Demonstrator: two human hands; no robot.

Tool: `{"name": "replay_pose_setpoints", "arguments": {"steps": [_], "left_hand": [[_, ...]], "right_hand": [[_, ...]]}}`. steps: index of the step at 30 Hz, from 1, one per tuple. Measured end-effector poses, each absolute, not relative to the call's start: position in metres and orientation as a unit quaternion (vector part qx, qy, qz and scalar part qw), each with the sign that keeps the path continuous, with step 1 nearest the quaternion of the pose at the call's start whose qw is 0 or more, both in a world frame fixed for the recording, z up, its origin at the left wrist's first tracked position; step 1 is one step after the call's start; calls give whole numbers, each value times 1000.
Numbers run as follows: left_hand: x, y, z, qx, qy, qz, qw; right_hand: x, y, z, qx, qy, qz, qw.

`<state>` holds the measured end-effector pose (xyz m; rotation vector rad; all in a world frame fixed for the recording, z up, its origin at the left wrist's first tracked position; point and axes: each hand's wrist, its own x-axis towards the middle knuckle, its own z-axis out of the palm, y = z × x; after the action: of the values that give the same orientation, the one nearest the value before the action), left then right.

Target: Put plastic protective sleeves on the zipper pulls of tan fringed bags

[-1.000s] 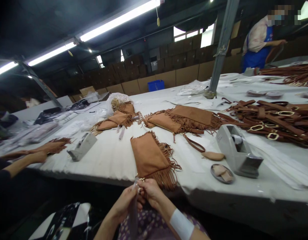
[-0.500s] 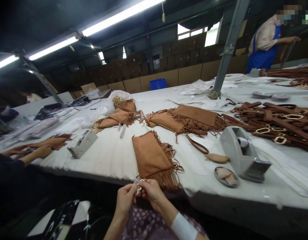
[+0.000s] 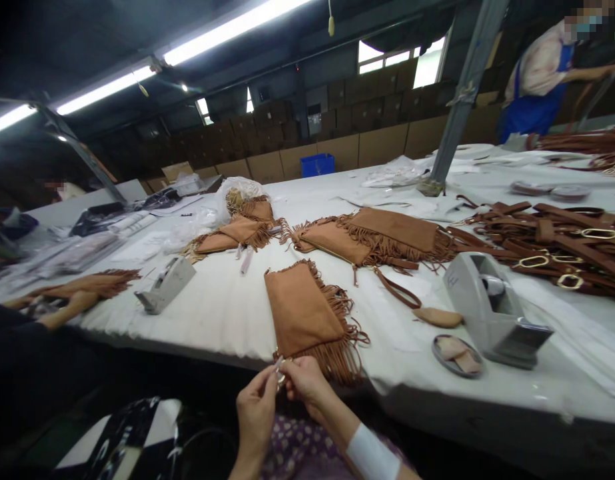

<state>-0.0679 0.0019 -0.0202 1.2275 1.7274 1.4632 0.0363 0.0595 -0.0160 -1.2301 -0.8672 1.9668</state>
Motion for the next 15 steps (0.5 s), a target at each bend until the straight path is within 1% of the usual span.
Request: {"name": "replay_pose_setpoints", "arguments": {"steps": [3, 6, 9, 12, 13, 15], "left_hand": [[-67, -4, -23, 567, 641, 486, 176], [-70, -8, -23, 663, 630, 393, 94], [-72, -7, -16, 714, 638, 287, 23], [-71, -7, -6, 723, 656, 214, -10], [-70, -9, -4, 724, 656, 213, -6], [-71, -18, -6, 726, 640, 252, 24]], "right_hand": [[41, 60, -14, -476, -324, 756, 312], [46, 60, -7, -474, -310, 768, 299], [48, 60, 0, -468, -304, 775, 296], [46, 60, 2, -478, -332, 757, 296], [44, 59, 1, -485, -343, 748, 297], [42, 59, -1, -495, -357, 733, 299]]}}
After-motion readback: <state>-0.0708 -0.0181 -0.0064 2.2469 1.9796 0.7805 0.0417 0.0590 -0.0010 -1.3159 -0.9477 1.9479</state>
